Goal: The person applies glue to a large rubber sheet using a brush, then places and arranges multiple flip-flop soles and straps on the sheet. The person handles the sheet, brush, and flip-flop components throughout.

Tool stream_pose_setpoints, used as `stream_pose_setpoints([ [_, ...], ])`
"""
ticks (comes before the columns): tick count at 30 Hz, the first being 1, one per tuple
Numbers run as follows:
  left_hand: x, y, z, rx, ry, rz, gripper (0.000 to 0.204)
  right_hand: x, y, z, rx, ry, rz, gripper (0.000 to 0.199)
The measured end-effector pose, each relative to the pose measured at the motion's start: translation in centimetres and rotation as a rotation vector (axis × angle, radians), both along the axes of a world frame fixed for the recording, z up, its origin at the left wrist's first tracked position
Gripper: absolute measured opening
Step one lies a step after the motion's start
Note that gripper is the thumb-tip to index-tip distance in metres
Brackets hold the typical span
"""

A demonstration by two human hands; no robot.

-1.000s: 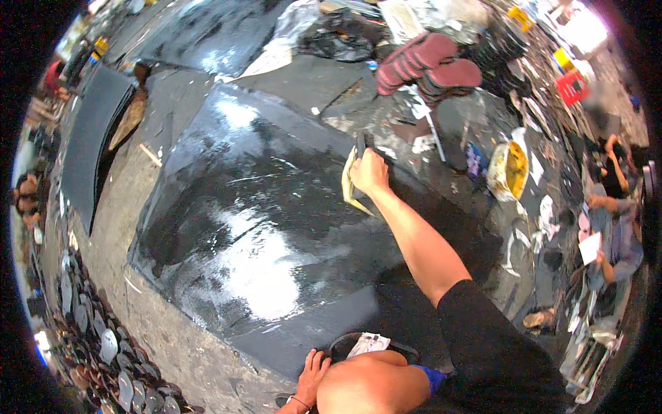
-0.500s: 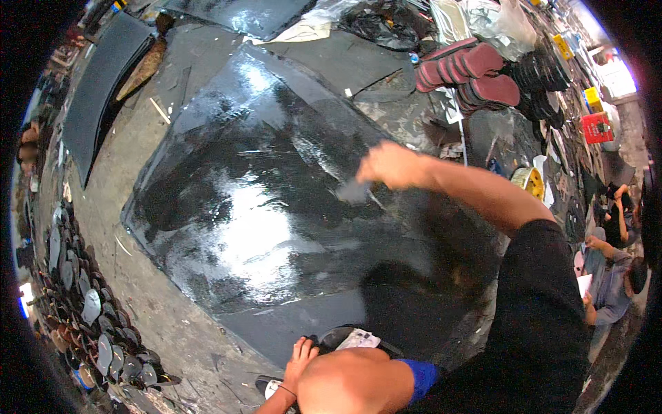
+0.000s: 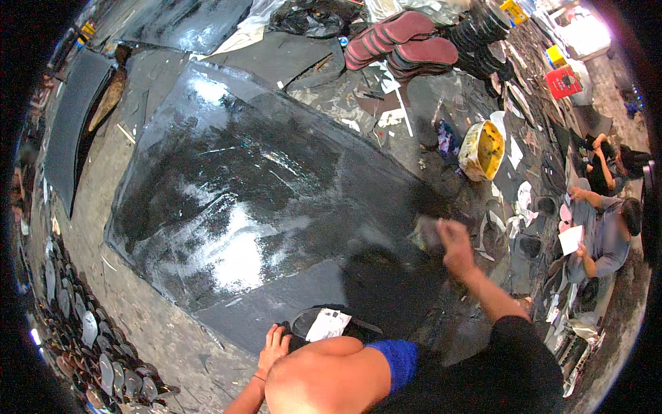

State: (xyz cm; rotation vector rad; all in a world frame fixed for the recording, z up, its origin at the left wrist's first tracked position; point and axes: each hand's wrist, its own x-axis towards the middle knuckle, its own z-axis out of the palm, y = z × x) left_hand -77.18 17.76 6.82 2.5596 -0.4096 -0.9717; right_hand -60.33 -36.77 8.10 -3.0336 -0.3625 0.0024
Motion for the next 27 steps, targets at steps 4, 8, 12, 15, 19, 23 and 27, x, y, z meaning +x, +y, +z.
stream_pose_setpoints([
  [4,0.9,0.6,1.4,-0.054,0.034,0.055,0.044,-8.2,5.4,4.9,0.149,0.789,0.312,0.033],
  [8,2.3,0.8,3.0,-0.043,0.054,0.066,0.042,1.8,11.4,6.2,0.486,0.162,0.045,0.03],
  [12,3.6,1.2,4.9,-0.005,0.002,0.108,0.038,20.4,24.1,3.4,0.506,0.032,0.36,0.029],
  [15,3.5,1.9,6.4,-0.017,-0.057,0.19,0.038,29.0,33.9,0.9,0.037,0.077,0.533,0.033],
  [19,2.6,3.6,7.1,-0.044,-0.029,0.252,0.038,28.7,32.3,-2.4,-0.153,0.072,0.828,0.032],
  [23,2.5,5.2,6.1,-0.109,0.089,0.231,0.042,20.8,15.6,-2.9,-0.045,0.114,0.966,0.033],
  [27,2.9,7.1,5.9,-0.12,0.098,0.231,0.041,8.6,1.7,1.5,-0.228,0.566,0.474,0.05],
])
